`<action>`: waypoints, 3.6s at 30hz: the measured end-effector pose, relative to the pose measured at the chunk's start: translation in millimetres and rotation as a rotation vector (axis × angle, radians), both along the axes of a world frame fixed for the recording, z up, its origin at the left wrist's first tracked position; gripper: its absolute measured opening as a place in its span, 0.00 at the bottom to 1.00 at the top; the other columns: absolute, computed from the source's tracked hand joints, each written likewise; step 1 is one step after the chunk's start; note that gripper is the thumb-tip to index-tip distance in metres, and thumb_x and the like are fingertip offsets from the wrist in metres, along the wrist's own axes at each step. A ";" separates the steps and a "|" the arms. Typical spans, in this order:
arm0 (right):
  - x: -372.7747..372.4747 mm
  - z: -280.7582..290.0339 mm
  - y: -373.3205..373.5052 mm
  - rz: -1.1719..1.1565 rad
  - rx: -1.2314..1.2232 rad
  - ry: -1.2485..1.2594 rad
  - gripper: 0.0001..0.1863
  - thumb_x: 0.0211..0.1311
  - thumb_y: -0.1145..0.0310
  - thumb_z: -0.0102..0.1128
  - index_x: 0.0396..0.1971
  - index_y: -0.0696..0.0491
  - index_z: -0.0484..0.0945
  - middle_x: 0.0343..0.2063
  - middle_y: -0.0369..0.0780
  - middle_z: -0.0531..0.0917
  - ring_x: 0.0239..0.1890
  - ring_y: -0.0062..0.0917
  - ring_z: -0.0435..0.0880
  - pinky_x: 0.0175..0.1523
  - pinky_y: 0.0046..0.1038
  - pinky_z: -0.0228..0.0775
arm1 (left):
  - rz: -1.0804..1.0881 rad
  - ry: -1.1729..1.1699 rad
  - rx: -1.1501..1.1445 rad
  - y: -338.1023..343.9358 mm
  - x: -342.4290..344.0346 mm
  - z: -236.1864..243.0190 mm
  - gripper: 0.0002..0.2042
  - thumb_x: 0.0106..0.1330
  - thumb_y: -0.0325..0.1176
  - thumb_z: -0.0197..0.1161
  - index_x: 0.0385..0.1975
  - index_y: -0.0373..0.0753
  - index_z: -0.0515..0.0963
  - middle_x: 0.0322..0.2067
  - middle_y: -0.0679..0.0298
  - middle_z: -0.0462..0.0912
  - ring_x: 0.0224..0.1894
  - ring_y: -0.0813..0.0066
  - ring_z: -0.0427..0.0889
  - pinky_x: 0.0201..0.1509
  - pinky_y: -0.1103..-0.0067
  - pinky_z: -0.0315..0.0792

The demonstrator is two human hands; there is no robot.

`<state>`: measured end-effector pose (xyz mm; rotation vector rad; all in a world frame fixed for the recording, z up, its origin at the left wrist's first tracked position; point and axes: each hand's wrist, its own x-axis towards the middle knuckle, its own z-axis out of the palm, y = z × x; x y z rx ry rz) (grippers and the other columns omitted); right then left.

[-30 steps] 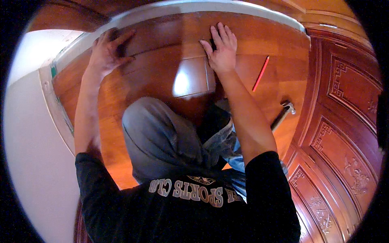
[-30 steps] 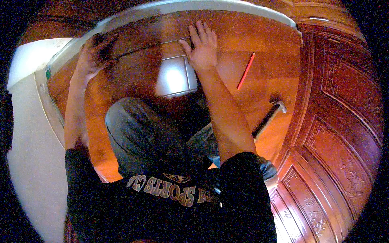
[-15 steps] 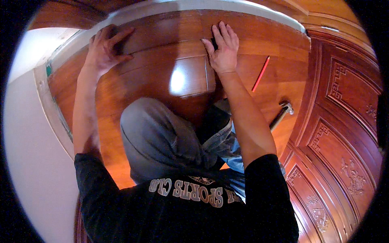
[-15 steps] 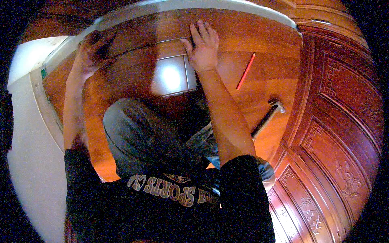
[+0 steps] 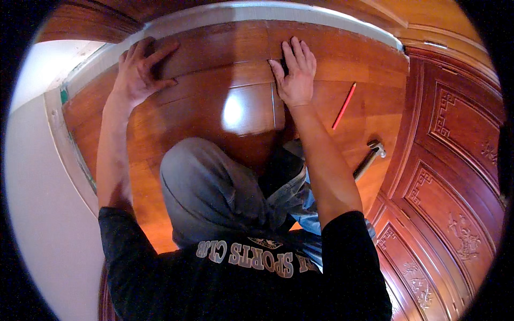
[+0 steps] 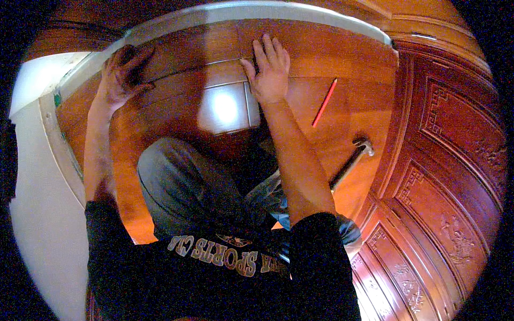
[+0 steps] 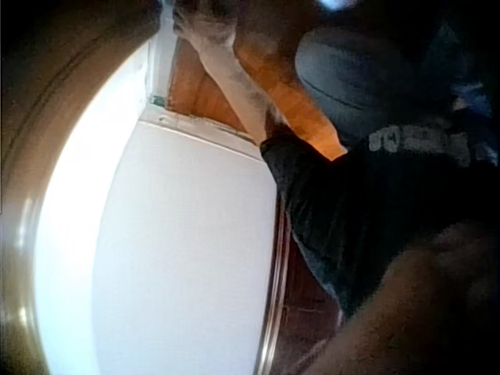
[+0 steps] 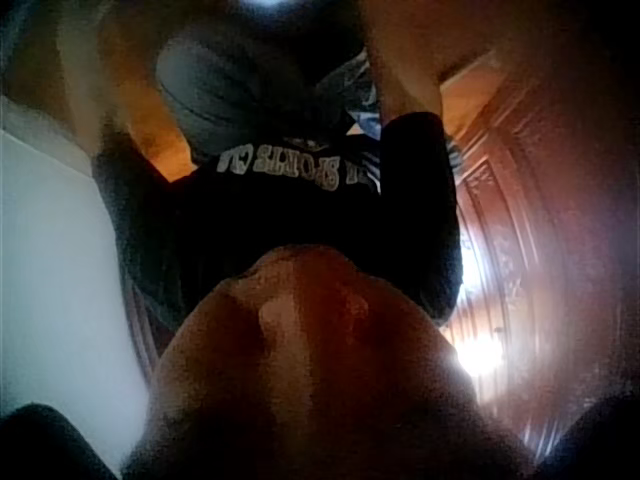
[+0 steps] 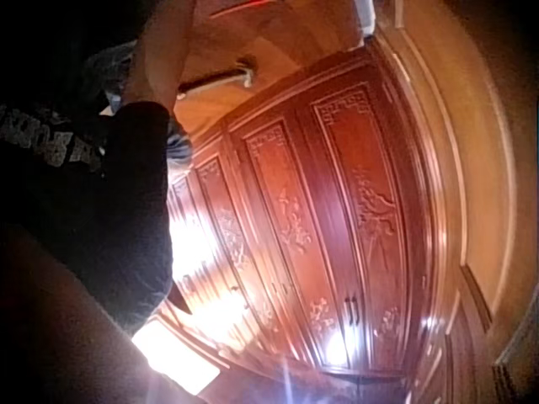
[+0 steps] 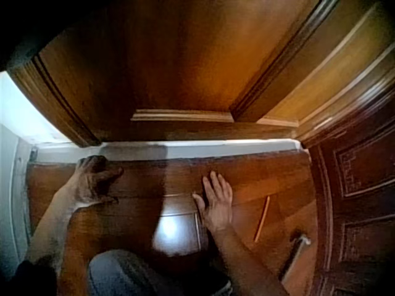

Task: The person uses a utility knife to trim the edge of a wooden floor plank while sitting on the floor. They then place the plank into position, mark it with a pencil, and use a ruler to draw a straight line for cutting.

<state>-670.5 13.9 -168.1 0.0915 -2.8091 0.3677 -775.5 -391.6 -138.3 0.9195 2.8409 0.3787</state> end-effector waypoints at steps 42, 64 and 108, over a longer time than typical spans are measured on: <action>3.8 -4.7 18.0 0.094 -0.036 0.085 0.30 0.62 0.71 0.59 0.67 0.57 0.77 0.69 0.51 0.78 0.73 0.51 0.72 0.79 0.50 0.58 | 0.003 0.235 0.157 134.1 26.4 -19.6 0.52 0.57 0.72 0.70 0.81 0.56 0.62 0.78 0.48 0.61 0.78 0.35 0.60 0.77 0.36 0.55; 3.5 -16.1 45.7 0.019 0.141 0.092 0.26 0.72 0.64 0.58 0.68 0.52 0.78 0.69 0.53 0.75 0.69 0.55 0.72 0.77 0.56 0.59 | 0.259 0.137 0.053 -19.9 -15.0 -33.7 0.51 0.45 0.68 0.80 0.74 0.56 0.72 0.65 0.57 0.79 0.71 0.53 0.73 0.77 0.57 0.59; 2.9 5.4 93.4 -0.109 -0.057 -0.008 0.33 0.76 0.59 0.55 0.73 0.62 0.66 0.77 0.58 0.62 0.77 0.58 0.63 0.81 0.50 0.55 | 0.409 0.399 0.059 -37.2 -6.9 5.5 0.52 0.39 0.73 0.76 0.65 0.47 0.79 0.64 0.55 0.78 0.70 0.53 0.73 0.75 0.53 0.62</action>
